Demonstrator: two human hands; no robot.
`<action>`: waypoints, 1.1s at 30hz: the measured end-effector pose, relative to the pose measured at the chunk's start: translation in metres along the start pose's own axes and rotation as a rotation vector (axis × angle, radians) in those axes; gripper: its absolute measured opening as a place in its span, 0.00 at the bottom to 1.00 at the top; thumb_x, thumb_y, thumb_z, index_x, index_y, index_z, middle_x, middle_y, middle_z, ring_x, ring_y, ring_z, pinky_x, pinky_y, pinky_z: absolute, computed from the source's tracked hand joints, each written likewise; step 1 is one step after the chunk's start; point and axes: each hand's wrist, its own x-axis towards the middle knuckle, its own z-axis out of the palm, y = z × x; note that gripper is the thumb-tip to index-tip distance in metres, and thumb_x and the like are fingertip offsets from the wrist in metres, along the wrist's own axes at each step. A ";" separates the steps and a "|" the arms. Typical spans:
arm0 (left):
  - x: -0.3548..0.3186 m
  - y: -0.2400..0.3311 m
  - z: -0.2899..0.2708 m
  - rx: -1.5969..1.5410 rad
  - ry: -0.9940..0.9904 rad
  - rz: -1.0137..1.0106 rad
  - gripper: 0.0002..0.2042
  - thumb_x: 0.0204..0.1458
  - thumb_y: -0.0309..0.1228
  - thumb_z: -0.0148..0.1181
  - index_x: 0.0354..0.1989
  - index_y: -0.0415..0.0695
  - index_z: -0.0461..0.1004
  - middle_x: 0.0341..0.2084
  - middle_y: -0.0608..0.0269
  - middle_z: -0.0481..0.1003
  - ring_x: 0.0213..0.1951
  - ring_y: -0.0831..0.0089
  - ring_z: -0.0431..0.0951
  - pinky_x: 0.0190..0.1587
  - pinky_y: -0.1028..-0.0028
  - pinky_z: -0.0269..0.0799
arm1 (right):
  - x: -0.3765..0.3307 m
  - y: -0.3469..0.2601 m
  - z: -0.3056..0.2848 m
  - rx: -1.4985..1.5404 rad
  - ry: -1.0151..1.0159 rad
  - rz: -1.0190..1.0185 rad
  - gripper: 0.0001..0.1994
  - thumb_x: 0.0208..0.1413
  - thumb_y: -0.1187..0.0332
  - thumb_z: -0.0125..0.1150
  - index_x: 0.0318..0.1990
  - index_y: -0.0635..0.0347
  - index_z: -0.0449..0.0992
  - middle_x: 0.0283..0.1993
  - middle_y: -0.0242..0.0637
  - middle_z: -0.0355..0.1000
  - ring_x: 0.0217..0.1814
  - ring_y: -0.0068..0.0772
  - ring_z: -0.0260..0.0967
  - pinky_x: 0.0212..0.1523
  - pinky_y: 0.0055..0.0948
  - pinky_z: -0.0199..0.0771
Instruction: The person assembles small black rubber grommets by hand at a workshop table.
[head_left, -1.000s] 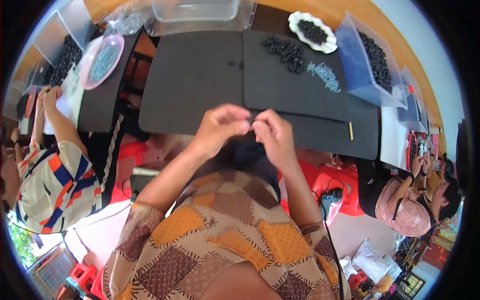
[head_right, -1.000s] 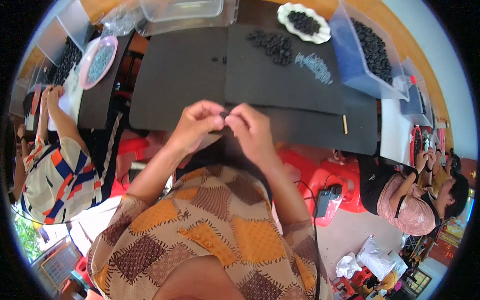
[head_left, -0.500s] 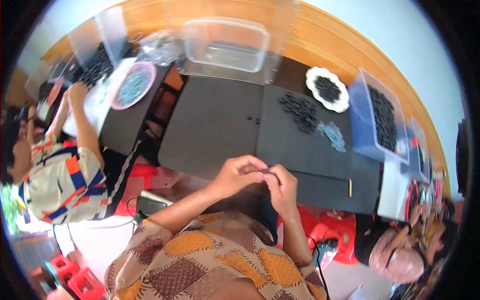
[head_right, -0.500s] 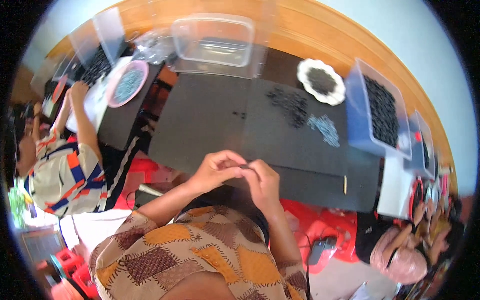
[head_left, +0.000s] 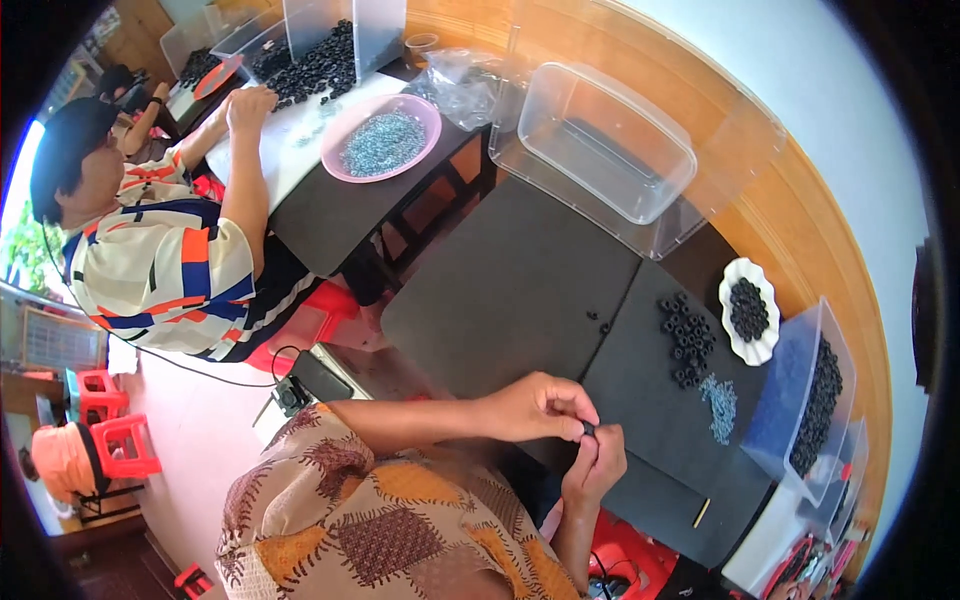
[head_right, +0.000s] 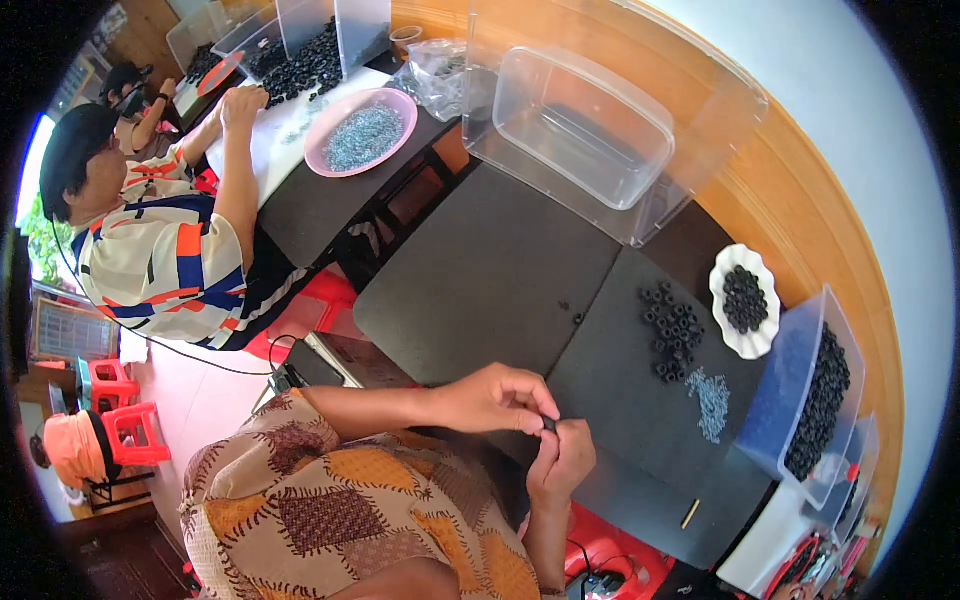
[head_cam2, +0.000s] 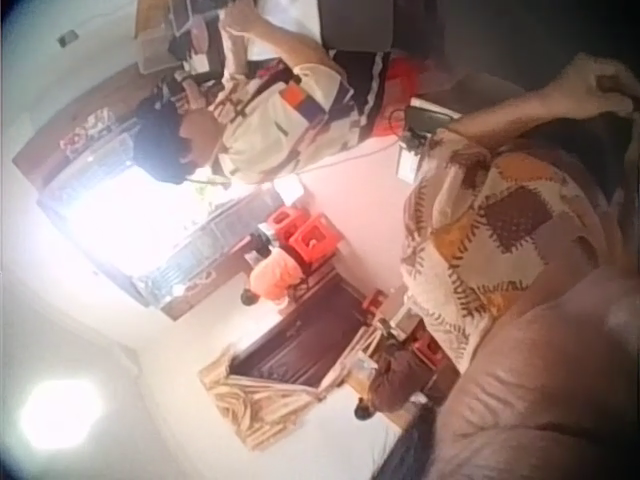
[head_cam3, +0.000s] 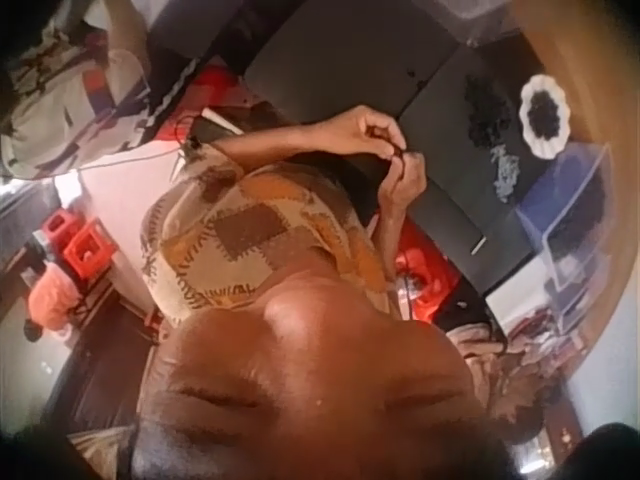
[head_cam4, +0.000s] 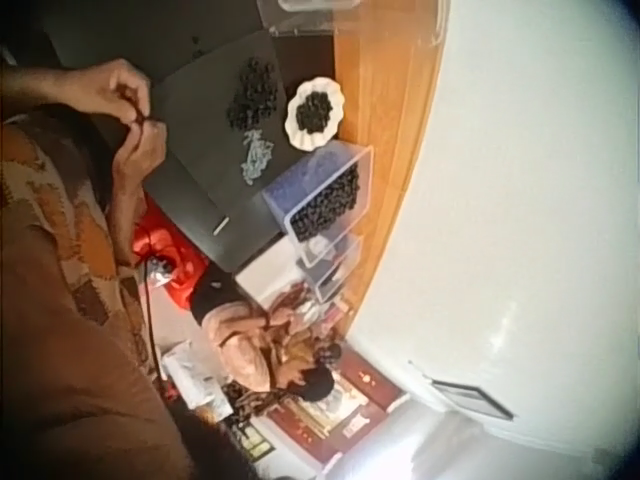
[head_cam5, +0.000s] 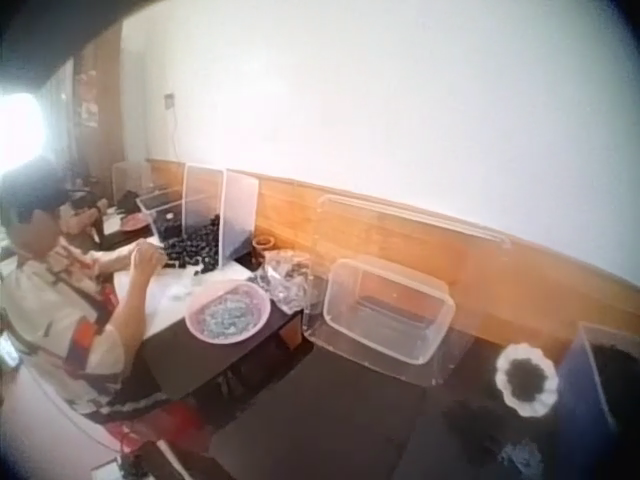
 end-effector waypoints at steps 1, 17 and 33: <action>0.000 0.002 0.002 0.087 0.011 0.038 0.08 0.57 0.23 0.60 0.44 0.36 0.75 0.37 0.64 0.74 0.40 0.80 0.75 0.43 0.77 0.73 | 0.000 0.000 -0.001 0.009 -0.009 -0.001 0.05 0.59 0.75 0.47 0.31 0.65 0.66 0.26 0.43 0.61 0.25 0.41 0.60 0.27 0.34 0.61; 0.007 -0.004 -0.007 0.232 -0.021 0.248 0.09 0.51 0.22 0.64 0.41 0.42 0.78 0.38 0.61 0.76 0.40 0.68 0.78 0.40 0.71 0.74 | 0.001 -0.005 -0.007 0.052 -0.076 0.205 0.17 0.66 0.59 0.47 0.31 0.63 0.70 0.27 0.39 0.65 0.26 0.34 0.61 0.28 0.31 0.59; 0.009 -0.004 -0.007 0.169 0.070 0.242 0.06 0.46 0.24 0.68 0.34 0.41 0.80 0.27 0.60 0.76 0.30 0.67 0.78 0.32 0.72 0.73 | 0.004 -0.008 -0.007 0.037 -0.120 0.210 0.23 0.67 0.55 0.45 0.26 0.63 0.73 0.24 0.46 0.69 0.24 0.49 0.64 0.25 0.44 0.62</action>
